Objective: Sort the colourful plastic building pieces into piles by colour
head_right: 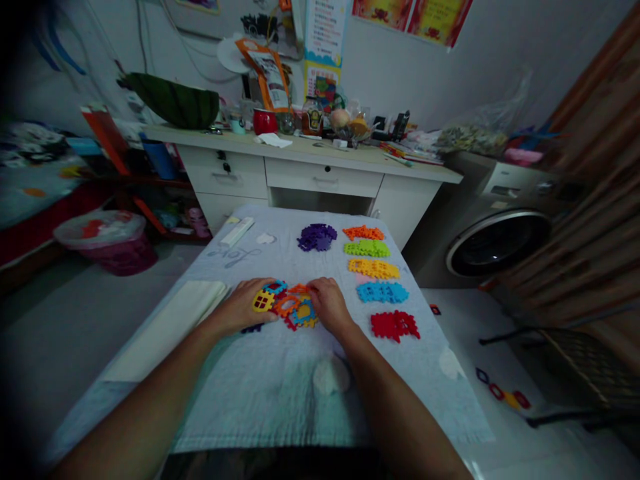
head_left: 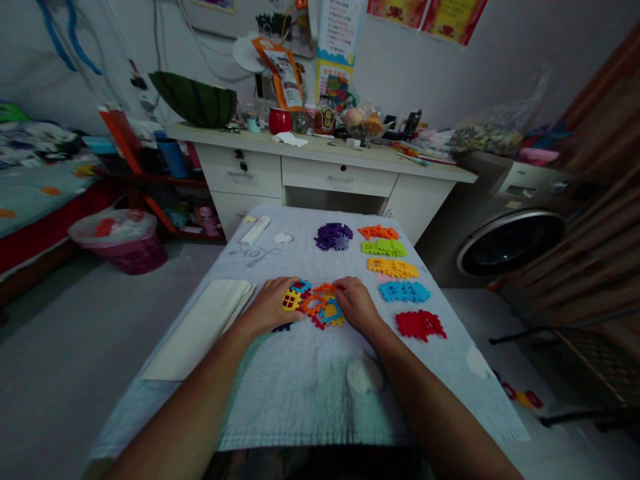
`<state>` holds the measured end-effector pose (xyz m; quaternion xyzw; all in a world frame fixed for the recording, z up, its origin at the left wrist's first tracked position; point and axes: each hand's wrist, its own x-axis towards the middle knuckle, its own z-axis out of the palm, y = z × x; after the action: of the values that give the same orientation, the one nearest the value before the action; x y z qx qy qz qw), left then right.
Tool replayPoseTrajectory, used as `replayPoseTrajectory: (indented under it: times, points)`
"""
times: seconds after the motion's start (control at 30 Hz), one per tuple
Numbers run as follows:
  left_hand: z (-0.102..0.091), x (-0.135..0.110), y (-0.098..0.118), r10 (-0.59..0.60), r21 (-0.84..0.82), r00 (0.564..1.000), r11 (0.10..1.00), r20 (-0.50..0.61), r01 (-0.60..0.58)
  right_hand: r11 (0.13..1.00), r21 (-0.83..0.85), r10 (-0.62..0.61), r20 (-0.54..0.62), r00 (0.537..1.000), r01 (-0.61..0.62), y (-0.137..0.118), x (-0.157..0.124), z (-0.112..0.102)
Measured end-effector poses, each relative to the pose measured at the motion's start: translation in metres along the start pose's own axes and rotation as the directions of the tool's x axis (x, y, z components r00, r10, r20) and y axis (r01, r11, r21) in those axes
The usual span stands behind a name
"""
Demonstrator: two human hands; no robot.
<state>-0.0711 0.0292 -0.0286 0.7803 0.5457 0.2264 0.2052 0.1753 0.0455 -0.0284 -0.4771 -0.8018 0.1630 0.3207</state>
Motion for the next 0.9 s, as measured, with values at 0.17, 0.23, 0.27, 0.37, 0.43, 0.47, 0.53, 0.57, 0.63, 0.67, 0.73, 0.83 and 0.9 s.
replayPoseTrajectory:
  times: [0.17,0.23,0.27,0.37,0.43,0.47,0.53,0.57,0.63,0.67,0.73,0.83,0.9]
  points:
    - [0.000,0.001,0.005,0.028,-0.018,0.999,0.999,-0.033,-0.029,0.985,0.111,0.146,-0.140,0.979,-0.131,0.011,0.000,-0.016]
    - [0.002,0.002,0.004,0.044,-0.019,0.998,0.999,-0.044,-0.045,0.972,0.174,0.189,-0.182,0.965,-0.158,0.019,0.003,-0.026]
    - [0.003,0.002,0.003,0.049,-0.023,0.997,0.999,-0.052,-0.050,0.962,0.210,0.214,-0.194,0.957,-0.173,0.024,0.005,-0.031]
    - [0.007,0.002,0.000,0.052,-0.042,0.996,0.998,-0.074,-0.056,0.923,0.313,0.289,-0.183,0.940,-0.223,0.040,0.016,-0.049]
    - [0.009,0.003,-0.002,0.041,-0.061,0.994,0.997,-0.104,-0.048,0.898,0.349,0.340,-0.162,0.926,-0.268,0.051,0.027,-0.062]
    - [0.009,0.004,-0.002,0.035,-0.072,0.992,0.996,-0.123,-0.045,0.888,0.352,0.369,-0.157,0.916,-0.297,0.057,0.033,-0.069]
    - [0.009,0.006,-0.003,0.035,-0.091,0.987,0.995,-0.155,-0.050,0.872,0.335,0.428,-0.170,0.888,-0.356,0.070,0.048,-0.082]
    - [0.008,0.007,-0.003,0.039,-0.097,0.985,0.994,-0.167,-0.056,0.866,0.320,0.457,-0.192,0.868,-0.385,0.078,0.056,-0.089]
    - [0.007,0.009,-0.003,0.041,-0.105,0.984,0.993,-0.174,-0.060,0.854,0.284,0.508,-0.271,0.818,-0.437,0.095,0.073,-0.102]
    - [0.006,0.010,-0.003,0.037,-0.108,0.984,0.993,-0.172,-0.056,0.845,0.267,0.532,-0.319,0.784,-0.464,0.104,0.081,-0.108]
    - [0.006,0.011,-0.003,0.018,-0.115,0.986,0.993,-0.164,-0.037,0.822,0.226,0.567,-0.408,0.715,-0.523,0.123,0.098,-0.119]
    - [0.006,0.014,-0.003,-0.015,-0.116,0.987,0.993,-0.158,-0.003,0.799,0.176,0.582,-0.470,0.664,-0.575,0.147,0.118,-0.130]
    - [0.006,0.015,-0.004,-0.041,-0.114,0.986,0.993,-0.160,0.022,0.806,0.158,0.570,-0.467,0.676,-0.571,0.158,0.128,-0.134]
